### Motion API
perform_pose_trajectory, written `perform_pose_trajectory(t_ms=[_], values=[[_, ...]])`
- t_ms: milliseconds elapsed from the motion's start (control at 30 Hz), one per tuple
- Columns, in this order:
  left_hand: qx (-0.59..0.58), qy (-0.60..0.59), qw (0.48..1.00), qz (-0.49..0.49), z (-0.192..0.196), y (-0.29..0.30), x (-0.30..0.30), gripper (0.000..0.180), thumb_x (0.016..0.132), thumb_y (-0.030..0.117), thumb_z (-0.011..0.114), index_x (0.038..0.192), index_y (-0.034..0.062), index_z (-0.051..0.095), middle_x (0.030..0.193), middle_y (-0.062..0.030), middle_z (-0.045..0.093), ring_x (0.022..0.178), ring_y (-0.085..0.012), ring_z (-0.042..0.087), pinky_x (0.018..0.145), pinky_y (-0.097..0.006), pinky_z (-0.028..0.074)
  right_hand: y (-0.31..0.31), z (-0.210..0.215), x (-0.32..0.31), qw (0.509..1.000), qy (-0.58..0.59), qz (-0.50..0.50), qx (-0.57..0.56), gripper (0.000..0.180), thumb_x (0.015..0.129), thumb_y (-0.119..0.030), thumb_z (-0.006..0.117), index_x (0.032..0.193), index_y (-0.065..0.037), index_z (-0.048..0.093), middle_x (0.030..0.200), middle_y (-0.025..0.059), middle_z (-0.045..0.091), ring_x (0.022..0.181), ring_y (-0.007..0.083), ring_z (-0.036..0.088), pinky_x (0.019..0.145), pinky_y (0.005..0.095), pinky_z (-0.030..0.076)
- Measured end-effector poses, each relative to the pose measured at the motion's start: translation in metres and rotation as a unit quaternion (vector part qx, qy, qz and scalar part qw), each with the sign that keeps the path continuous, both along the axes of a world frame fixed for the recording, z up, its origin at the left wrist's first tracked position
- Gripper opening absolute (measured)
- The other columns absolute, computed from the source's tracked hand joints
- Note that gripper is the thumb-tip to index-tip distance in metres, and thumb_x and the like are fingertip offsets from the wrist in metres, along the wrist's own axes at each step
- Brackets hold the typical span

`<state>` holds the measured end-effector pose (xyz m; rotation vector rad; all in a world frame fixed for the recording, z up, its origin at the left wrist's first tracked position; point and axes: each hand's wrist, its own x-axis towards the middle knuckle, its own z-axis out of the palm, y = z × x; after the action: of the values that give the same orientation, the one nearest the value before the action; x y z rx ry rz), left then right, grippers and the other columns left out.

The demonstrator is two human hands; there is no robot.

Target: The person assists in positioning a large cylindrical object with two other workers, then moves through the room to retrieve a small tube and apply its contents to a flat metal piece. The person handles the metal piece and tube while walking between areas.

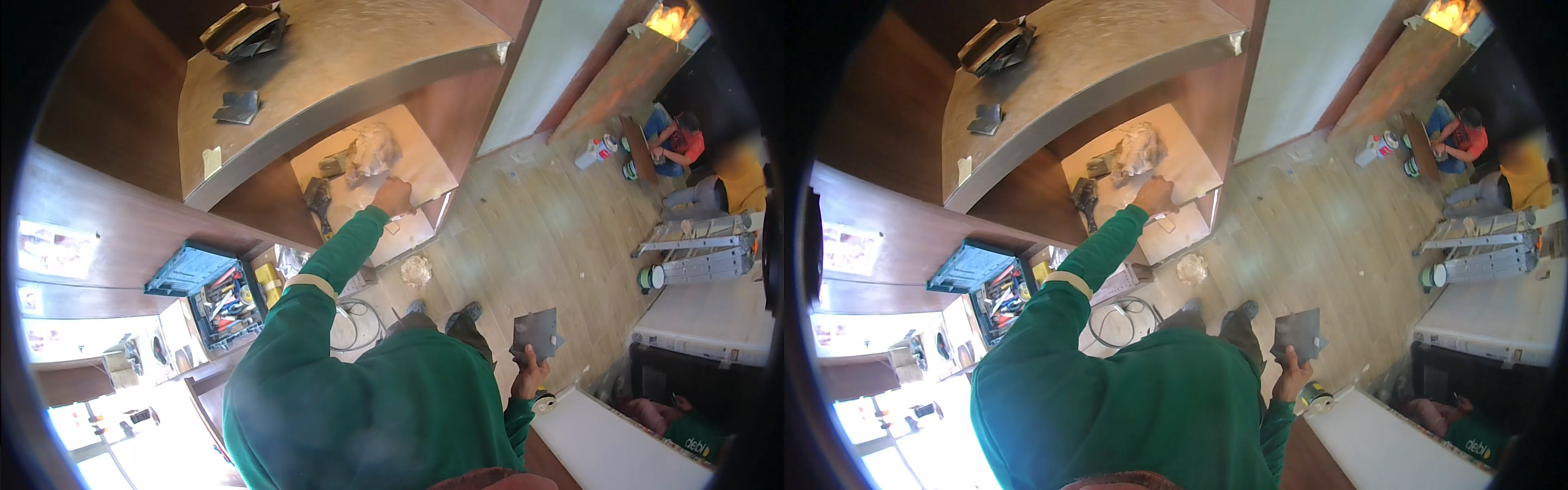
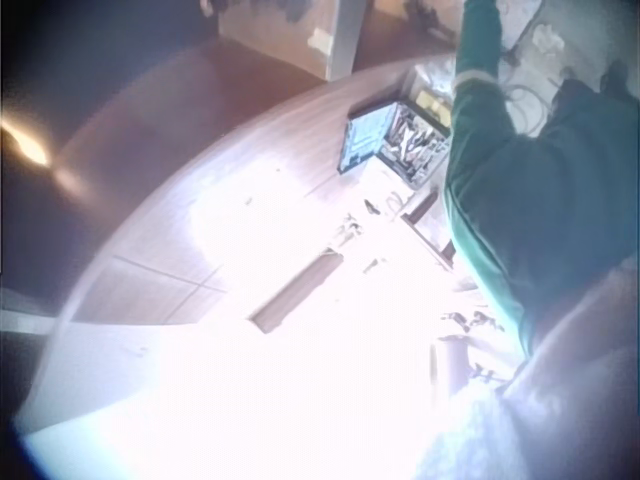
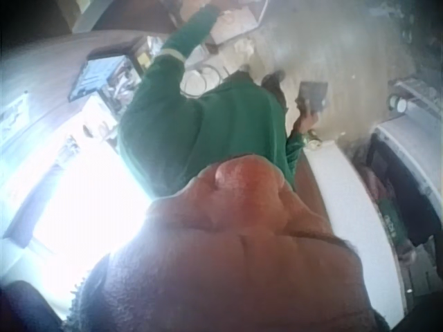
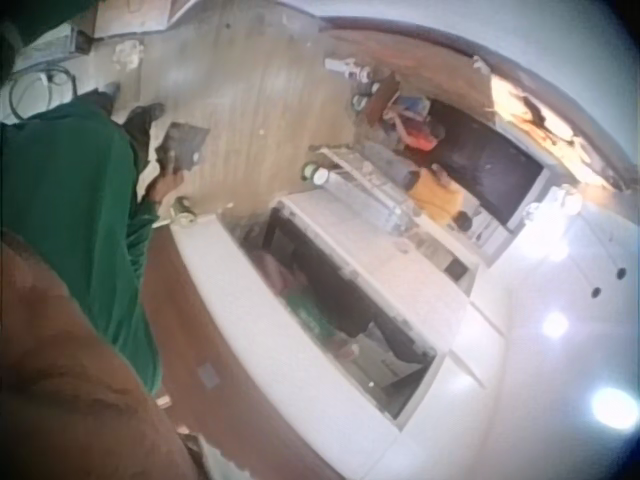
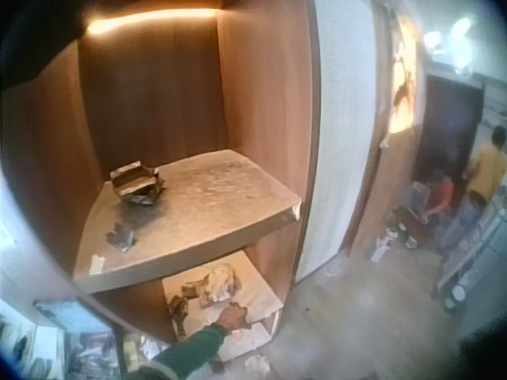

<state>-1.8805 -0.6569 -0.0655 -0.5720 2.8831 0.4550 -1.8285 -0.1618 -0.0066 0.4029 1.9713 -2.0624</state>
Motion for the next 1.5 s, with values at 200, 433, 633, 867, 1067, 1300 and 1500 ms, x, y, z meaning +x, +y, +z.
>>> perform_pose_trajectory(t_ms=[200,433,633,867,1067,1300,1500], values=[[-0.004,0.007,1.0,-0.008,-0.001,-0.004,0.003,0.051,0.057,0.034,0.08,0.091,-0.0022,0.069,0.098,-0.0263,0.062,0.09,-0.0379,0.063,0.08,-0.042,0.052,0.007,-0.003,0.002,1.0,-0.005,0.001,0.001,0.035,0.081,-0.02,0.071,0.106,0.001,0.059,0.093,0.0074,0.063,0.076,0.0174,0.062,0.062,0.0301,0.05],[-0.023,0.09,0.995,-0.046,-0.032,-0.016,0.014,0.054,0.063,0.04,0.079,0.098,0.0011,0.066,0.096,-0.0217,0.059,0.09,-0.0382,0.06,0.077,-0.045,0.05,0.013,-0.02,0.003,1.0,-0.016,-0.009,-0.02,0.025,0.082,-0.014,0.071,0.1,0.001,0.064,0.086,0.0062,0.067,0.07,0.0156,0.064,0.059,0.0276,0.05],[-0.072,0.109,0.989,-0.069,-0.041,-0.016,0.007,0.05,0.064,0.04,0.079,0.091,-0.0001,0.067,0.089,-0.0209,0.059,0.086,-0.0377,0.06,0.074,-0.045,0.049,0.021,-0.035,0.008,1.0,-0.017,-0.005,-0.025,0.021,0.081,-0.014,0.072,0.097,-0.001,0.066,0.086,0.0051,0.068,0.071,0.0143,0.064,0.06,0.028,0.05],[-0.049,0.16,0.986,-0.027,-0.024,0.015,0.003,0.036,0.078,0.029,0.071,0.096,-0.002,0.066,0.101,-0.0228,0.063,0.091,-0.0395,0.061,0.08,-0.044,0.049,0.036,-0.033,-0.012,0.996,-0.045,-0.071,-0.035,0.026,0.081,-0.02,0.075,0.095,0.002,0.069,0.081,0.004,0.067,0.069,0.0116,0.06,0.063,0.0258,0.048],[0.315,0.125,0.94,0.052,-0.037,0.13,-0.003,0.021,0.086,0.017,0.067,0.093,-0.0023,0.07,0.085,-0.0092,0.069,0.079,-0.018,0.069,0.066,-0.026,0.051,0.054,-0.04,-0.068,0.994,-0.065,-0.066,-0.063,0.026,0.081,-0.017,0.074,0.098,0.002,0.067,0.087,0.0072,0.068,0.076,0.0161,0.064,0.061,0.0305,0.053],[0.613,-0.051,0.771,0.162,-0.011,0.299,-0.089,0.027,0.088,0.017,0.063,0.105,-0.0055,0.065,0.097,-0.014,0.069,0.084,-0.0209,0.069,0.072,-0.029,0.054,0.081,-0.053,-0.178,0.995,-0.03,-0.059,-0.072,0.027,0.081,-0.018,0.074,0.098,0.003,0.067,0.085,0.0067,0.068,0.073,0.0142,0.064,0.062,0.0276,0.051],[0.692,-0.083,0.717,0.023,0.063,0.382,-0.202,0.037,0.091,0.023,0.062,0.113,-0.0067,0.06,0.106,-0.0159,0.067,0.093,-0.0231,0.067,0.078,-0.03,0.053,0.106,-0.015,-0.269,0.986,-0.007,-0.069,-0.15,0.025,0.081,-0.016,0.073,0.096,0.003,0.067,0.084,0.0058,0.068,0.073,0.0137,0.063,0.063,0.0274,0.05]])
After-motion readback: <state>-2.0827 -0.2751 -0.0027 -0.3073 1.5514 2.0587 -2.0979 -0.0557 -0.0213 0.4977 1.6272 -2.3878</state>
